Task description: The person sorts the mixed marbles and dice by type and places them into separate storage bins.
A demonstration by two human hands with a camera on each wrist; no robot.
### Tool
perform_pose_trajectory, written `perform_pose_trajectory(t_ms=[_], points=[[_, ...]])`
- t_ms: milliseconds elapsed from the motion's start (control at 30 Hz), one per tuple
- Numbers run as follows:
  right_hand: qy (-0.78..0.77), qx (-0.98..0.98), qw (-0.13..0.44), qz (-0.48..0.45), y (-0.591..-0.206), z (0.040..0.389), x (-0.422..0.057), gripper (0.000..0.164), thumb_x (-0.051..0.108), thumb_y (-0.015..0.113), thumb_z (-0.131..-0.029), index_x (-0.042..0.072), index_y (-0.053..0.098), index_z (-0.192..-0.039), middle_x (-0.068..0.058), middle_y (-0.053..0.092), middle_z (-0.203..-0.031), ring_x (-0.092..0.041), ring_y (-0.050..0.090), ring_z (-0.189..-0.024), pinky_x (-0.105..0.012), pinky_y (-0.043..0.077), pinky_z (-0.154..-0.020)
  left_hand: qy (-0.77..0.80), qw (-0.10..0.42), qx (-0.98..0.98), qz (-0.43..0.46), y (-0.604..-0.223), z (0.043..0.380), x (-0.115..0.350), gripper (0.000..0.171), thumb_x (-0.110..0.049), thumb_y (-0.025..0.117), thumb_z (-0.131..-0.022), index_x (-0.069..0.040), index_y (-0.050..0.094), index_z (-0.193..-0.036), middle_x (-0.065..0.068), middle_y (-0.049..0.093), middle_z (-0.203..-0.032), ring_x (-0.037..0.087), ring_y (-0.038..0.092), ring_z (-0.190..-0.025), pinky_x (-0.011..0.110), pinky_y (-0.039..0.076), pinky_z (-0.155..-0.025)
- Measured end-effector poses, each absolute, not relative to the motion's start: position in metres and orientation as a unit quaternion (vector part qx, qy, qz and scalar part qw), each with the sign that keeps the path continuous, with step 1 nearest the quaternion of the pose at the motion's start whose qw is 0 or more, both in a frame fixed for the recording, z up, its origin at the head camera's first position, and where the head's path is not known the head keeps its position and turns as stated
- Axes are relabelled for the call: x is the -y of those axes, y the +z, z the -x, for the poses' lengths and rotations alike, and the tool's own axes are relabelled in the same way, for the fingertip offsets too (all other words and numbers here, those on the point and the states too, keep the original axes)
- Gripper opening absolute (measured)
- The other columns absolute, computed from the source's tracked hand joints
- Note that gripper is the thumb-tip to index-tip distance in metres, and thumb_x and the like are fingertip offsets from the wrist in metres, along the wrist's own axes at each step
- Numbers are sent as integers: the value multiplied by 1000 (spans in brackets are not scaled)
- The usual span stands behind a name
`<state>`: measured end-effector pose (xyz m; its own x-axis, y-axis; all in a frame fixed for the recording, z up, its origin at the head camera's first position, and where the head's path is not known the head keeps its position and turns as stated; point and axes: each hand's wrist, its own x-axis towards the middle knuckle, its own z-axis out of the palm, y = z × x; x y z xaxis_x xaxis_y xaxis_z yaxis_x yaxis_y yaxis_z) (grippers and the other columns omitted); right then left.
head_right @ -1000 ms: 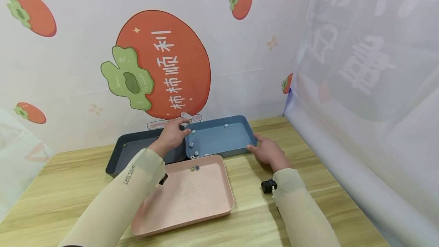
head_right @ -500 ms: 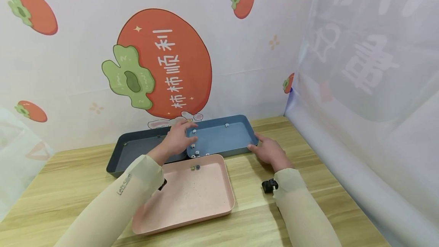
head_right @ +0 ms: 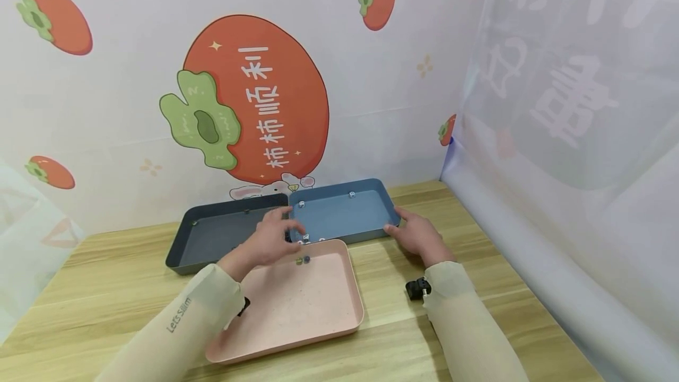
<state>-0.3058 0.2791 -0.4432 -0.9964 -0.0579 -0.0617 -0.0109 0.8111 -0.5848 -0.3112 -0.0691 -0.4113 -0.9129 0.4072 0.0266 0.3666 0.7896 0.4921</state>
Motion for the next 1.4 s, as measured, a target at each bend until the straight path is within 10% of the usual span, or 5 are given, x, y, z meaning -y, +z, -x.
perform_pose_trajectory(t_ms=[767, 1400], points=[[-294, -955, 34, 26, -445, 307, -280, 72, 42, 55, -102, 4, 29, -156, -31, 41, -146, -50, 41, -131, -62, 33, -104, 167, 37, -952, -254, -439, 307, 79, 18, -12, 75, -85, -29, 81, -85, 16, 26, -160, 41, 2, -147, 62, 11, -112], [-298, -954, 35, 25, -445, 307, -280, 72, 42, 55, -102, 4, 28, -157, -31, 41, -146, -50, 41, -131, -62, 33, -104, 81, -2, -945, -315, -438, 304, 80, 11, -25, 80, -87, -28, 82, -97, 13, 33, -158, 42, 6, -147, 61, 13, -112]])
